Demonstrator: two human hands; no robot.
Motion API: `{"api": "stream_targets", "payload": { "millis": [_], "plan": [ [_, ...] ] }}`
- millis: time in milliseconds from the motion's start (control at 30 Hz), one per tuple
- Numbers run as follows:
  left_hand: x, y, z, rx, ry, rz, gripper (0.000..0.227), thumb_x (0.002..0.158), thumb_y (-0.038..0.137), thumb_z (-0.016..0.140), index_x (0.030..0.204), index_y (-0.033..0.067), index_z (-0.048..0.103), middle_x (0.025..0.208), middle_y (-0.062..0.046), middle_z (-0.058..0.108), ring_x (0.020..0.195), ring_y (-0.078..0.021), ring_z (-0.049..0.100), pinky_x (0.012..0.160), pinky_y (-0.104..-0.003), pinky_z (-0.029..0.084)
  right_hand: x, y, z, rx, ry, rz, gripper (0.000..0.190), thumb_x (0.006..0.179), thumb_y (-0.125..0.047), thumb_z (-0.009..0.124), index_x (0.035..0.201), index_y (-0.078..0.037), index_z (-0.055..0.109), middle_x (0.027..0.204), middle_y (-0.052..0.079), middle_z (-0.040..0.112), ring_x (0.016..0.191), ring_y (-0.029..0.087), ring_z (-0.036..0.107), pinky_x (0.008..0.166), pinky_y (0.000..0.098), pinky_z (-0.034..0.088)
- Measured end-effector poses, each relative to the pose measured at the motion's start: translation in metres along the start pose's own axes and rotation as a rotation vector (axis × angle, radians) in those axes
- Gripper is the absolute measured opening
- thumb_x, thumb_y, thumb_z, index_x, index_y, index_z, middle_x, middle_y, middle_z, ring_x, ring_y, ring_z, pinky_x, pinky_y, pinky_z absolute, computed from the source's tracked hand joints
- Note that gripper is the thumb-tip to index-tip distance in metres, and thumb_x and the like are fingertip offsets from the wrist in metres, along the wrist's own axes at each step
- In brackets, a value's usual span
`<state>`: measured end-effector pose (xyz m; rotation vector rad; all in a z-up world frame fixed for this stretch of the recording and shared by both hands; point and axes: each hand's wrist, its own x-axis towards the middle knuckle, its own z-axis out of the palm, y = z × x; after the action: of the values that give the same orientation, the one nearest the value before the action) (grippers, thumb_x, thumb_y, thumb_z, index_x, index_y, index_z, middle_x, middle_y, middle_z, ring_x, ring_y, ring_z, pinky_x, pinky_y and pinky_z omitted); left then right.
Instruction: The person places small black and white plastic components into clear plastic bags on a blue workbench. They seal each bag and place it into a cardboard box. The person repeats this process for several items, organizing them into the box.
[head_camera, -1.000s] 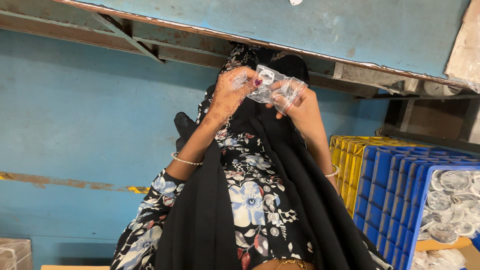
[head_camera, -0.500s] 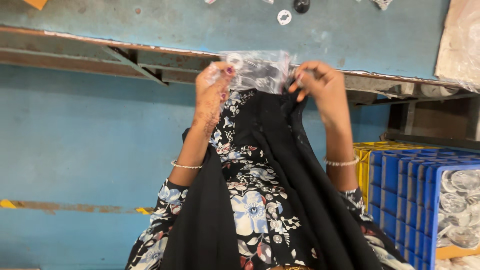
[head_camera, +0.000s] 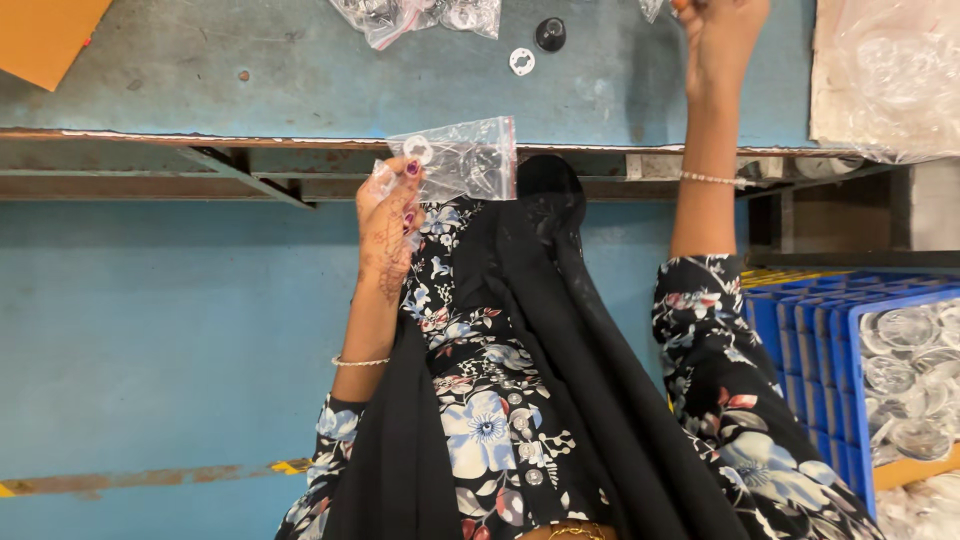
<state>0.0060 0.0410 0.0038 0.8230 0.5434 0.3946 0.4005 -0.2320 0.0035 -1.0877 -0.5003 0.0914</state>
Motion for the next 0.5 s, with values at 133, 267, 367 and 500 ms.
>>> {"api": "stream_targets", "payload": {
  "millis": [133,267,367,500],
  "plan": [
    [-0.004,0.007,-0.006,0.055,0.067,-0.092,0.028,0.089,0.023,0.076,0.108,0.0048,0.067,0.082,0.001,0.064,0.047,-0.0034,0.043,0.037,-0.021,0.033,-0.026,-0.018,0.029,-0.078,-0.027,0.19,0.018,0.112,-0.014,0.063,0.114,0.003,0.066,0.102,0.015,0.075,0.092,0.023,0.077,0.078,0.0318,0.06],
    [-0.003,0.007,-0.008,0.016,0.037,-0.06,0.03,0.092,0.022,0.078,0.113,0.0023,0.069,0.085,-0.001,0.064,0.049,-0.0029,0.042,0.041,-0.02,0.033,-0.04,-0.022,0.069,-0.353,-0.117,0.269,0.022,0.103,-0.018,0.072,0.118,-0.003,0.069,0.103,0.006,0.078,0.086,0.015,0.076,0.064,0.0222,0.055],
    [-0.001,0.004,-0.008,0.001,0.023,-0.041,0.031,0.093,0.021,0.078,0.114,0.0004,0.069,0.089,-0.002,0.067,0.052,-0.0019,0.043,0.043,-0.02,0.034,-0.041,-0.008,0.087,-0.472,-0.183,0.21,0.019,0.102,-0.019,0.077,0.113,-0.003,0.075,0.096,0.002,0.076,0.08,0.008,0.069,0.063,0.0193,0.051],
    [-0.001,0.003,-0.011,-0.035,0.026,-0.045,0.032,0.091,0.02,0.079,0.114,-0.0003,0.068,0.091,-0.004,0.068,0.052,-0.0009,0.042,0.043,-0.019,0.033,-0.039,0.015,0.095,-0.617,-0.221,0.153,0.014,0.1,-0.016,0.082,0.108,-0.005,0.081,0.077,-0.002,0.06,0.065,0.004,0.05,0.058,0.0206,0.039]
  ]
}}
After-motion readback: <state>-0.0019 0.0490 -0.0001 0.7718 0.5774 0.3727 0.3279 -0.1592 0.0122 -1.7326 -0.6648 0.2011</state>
